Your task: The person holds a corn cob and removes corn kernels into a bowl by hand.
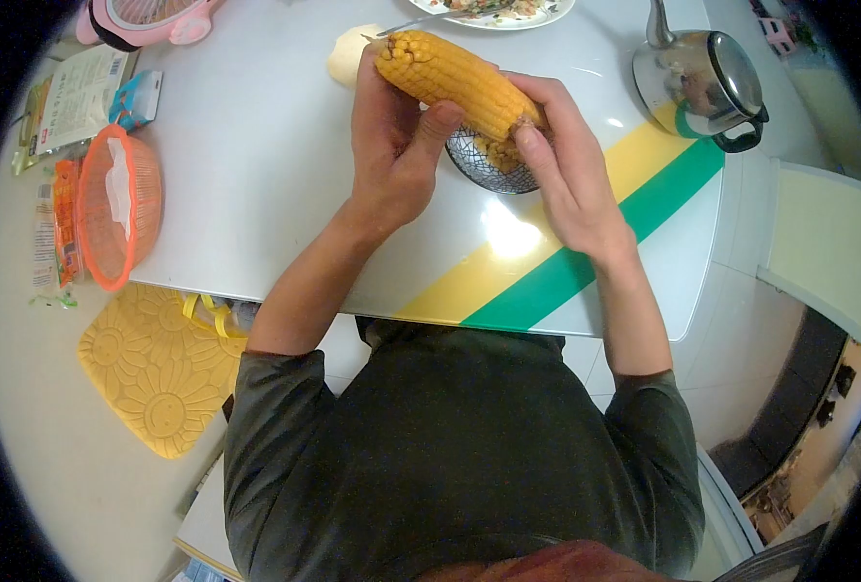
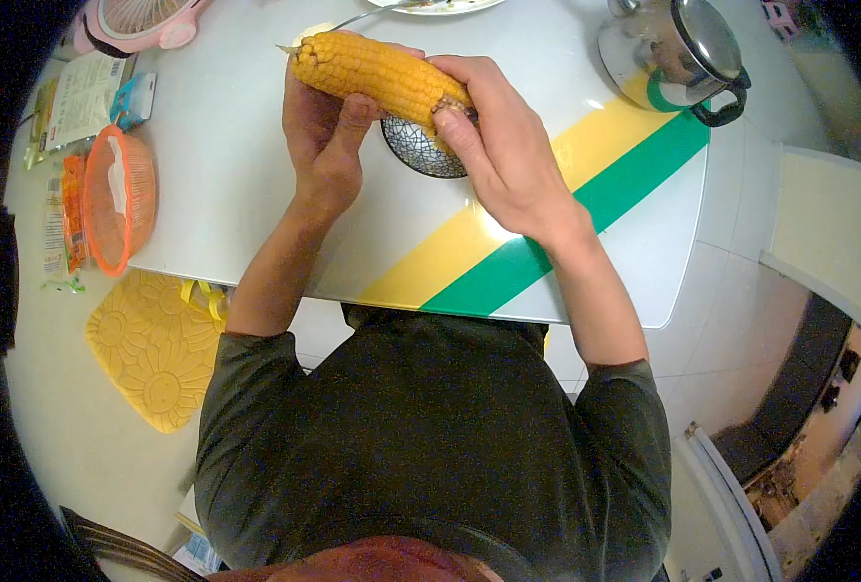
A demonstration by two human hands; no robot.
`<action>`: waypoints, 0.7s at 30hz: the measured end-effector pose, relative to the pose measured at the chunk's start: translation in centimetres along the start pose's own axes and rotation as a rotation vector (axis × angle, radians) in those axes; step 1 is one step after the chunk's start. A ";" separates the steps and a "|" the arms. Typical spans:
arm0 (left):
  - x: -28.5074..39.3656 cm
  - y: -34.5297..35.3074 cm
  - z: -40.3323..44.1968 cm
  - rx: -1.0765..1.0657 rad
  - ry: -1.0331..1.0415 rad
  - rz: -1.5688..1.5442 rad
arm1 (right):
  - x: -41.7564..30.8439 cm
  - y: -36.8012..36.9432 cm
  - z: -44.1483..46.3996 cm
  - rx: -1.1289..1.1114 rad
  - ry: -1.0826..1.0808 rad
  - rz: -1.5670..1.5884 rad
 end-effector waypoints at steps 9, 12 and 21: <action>-0.5 0.0 -0.4 0.019 0.003 0.029 | 0.2 0.1 -0.1 0.008 0.098 0.012; -0.4 0.2 -0.2 -0.003 0.006 -0.005 | 0.3 0.1 -0.1 0.008 0.067 0.026; -0.5 0.1 -0.3 -0.015 0.012 -0.004 | 0.5 0.1 -0.3 -0.012 0.035 -0.029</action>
Point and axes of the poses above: each hand's wrist, its own z-axis towards the middle knuckle, its own y-axis out of the palm, x = y × z, the point moved 2 cm from there along z, towards the middle knuckle, and after that the axes turned 11 degrees about -y, right-handed, at the moved point
